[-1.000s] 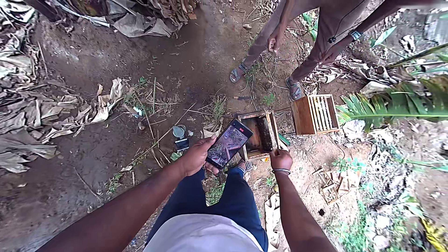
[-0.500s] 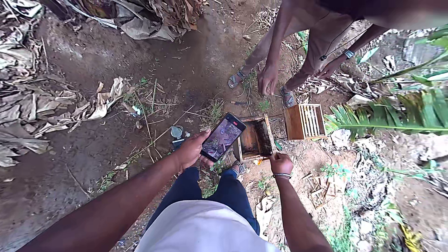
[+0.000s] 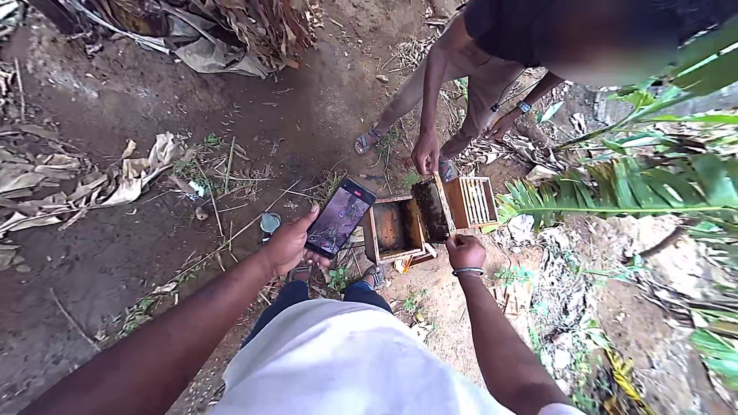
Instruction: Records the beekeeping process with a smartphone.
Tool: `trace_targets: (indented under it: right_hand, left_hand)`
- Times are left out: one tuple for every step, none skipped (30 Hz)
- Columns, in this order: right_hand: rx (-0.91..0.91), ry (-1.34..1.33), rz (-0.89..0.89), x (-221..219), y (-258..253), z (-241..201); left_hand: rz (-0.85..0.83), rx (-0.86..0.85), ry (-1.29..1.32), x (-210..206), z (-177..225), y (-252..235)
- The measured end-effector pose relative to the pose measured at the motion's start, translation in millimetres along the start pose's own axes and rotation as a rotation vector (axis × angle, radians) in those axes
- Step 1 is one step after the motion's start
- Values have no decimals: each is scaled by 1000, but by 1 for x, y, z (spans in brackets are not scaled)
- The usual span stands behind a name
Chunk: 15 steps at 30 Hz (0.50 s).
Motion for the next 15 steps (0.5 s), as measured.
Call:
trace_targets:
  right_hand:
    - [-1, 3, -4, 5, -4, 1]
    - [-1, 5, -3, 10, -8, 2]
    - [0, 8, 0, 15, -13, 3]
    - [0, 2, 2, 21, -18, 4]
    - [1, -4, 2, 27, -24, 5]
    - [-5, 1, -15, 31, -29, 7]
    - [-13, 7, -34, 36, -35, 9]
    - [-16, 11, -48, 42, -41, 10]
    - [-16, 12, -62, 48, -46, 10]
    - [-10, 13, -78, 56, -53, 11]
    - [-1, 16, -85, 64, -60, 13]
    - [15, 22, -90, 73, -67, 16]
    - [34, 38, -105, 81, -74, 18]
    - [59, 48, -112, 89, -80, 16]
    - [75, 46, -112, 97, -85, 14]
  left_hand:
    - [0, -2, 5, 1, 0, 1]
    - [12, -7, 11, 4, 0, 3]
    - [17, -7, 16, 6, 0, 5]
    - [22, -14, 23, 8, 1, 6]
    - [23, -23, 27, 10, 2, 7]
    - [25, -27, 30, 12, 3, 8]
    - [30, -35, 34, 14, 4, 9]
    - [34, -45, 32, 15, 6, 10]
    - [41, -44, 33, 17, 7, 12]
    - [52, -51, 35, 18, 10, 13]
    - [54, -62, 37, 17, 12, 13]
    - [45, -76, 39, 15, 14, 12]
    - [21, -90, 34, 11, 17, 12]
    - [-2, -102, 32, 7, 19, 13]
    - [-33, -106, 26, 2, 21, 14]
Point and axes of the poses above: each hand's wrist, its own y-axis away from the middle knuckle, its own x-axis out of the back of the hand, z = x × y, the point moved 10 cm from there along -y, towards the middle knuckle, and after that the axes turned 12 degrees about y, right-handed, at the moved point
